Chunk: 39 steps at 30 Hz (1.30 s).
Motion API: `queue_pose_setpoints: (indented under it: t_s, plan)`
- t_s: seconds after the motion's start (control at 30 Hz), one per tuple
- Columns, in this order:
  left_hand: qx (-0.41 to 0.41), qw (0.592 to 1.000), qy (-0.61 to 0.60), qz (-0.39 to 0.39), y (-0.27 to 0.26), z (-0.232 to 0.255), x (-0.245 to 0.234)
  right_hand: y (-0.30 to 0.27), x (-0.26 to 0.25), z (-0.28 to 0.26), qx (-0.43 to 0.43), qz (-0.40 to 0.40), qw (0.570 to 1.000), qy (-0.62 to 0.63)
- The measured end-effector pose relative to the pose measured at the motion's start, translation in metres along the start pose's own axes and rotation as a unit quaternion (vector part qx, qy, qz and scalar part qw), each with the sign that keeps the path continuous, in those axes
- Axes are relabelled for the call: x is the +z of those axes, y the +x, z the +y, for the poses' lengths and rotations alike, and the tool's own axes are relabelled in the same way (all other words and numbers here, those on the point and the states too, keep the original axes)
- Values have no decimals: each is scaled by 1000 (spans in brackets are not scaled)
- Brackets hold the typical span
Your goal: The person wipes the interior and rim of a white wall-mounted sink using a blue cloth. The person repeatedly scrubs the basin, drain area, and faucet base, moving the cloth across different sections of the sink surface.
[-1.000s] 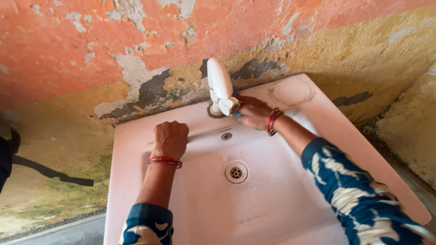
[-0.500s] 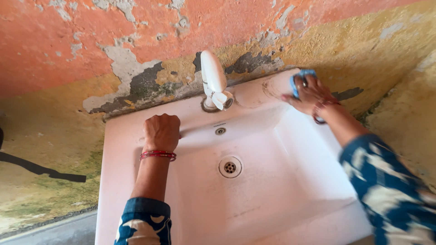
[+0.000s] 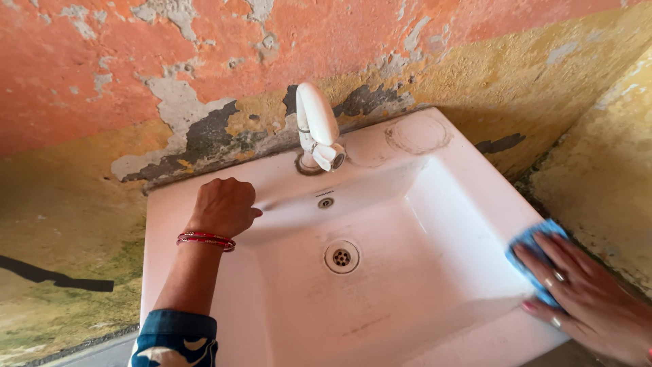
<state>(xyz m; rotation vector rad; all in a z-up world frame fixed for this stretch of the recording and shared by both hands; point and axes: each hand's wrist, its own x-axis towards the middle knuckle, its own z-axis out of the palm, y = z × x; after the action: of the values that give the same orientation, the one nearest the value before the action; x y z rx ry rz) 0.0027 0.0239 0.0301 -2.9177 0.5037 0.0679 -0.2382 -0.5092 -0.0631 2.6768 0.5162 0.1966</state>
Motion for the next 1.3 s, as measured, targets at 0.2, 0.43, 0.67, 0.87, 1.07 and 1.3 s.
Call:
queue_pose_setpoints:
  t_s: [0.2,0.43,0.67,0.87,1.07,1.3]
  plan:
    - [3,999,10,37,7,4,17,130,8,32,46,-50,991,115]
    - [10,995,4,99,8,6,28,311,-39,-29,88,-70,989,97]
    - [-17,998,3,54,9,10,24,311,-57,-148,-19,25,987,155]
    - [-37,994,20,97,10,15,33,318,-40,-183,-165,301,932,114]
    - [-63,993,37,92,10,29,44,308,-30,-104,141,-75,820,550]
    - [-66,993,37,87,13,30,37,247,-19,-33,158,15,986,-39]
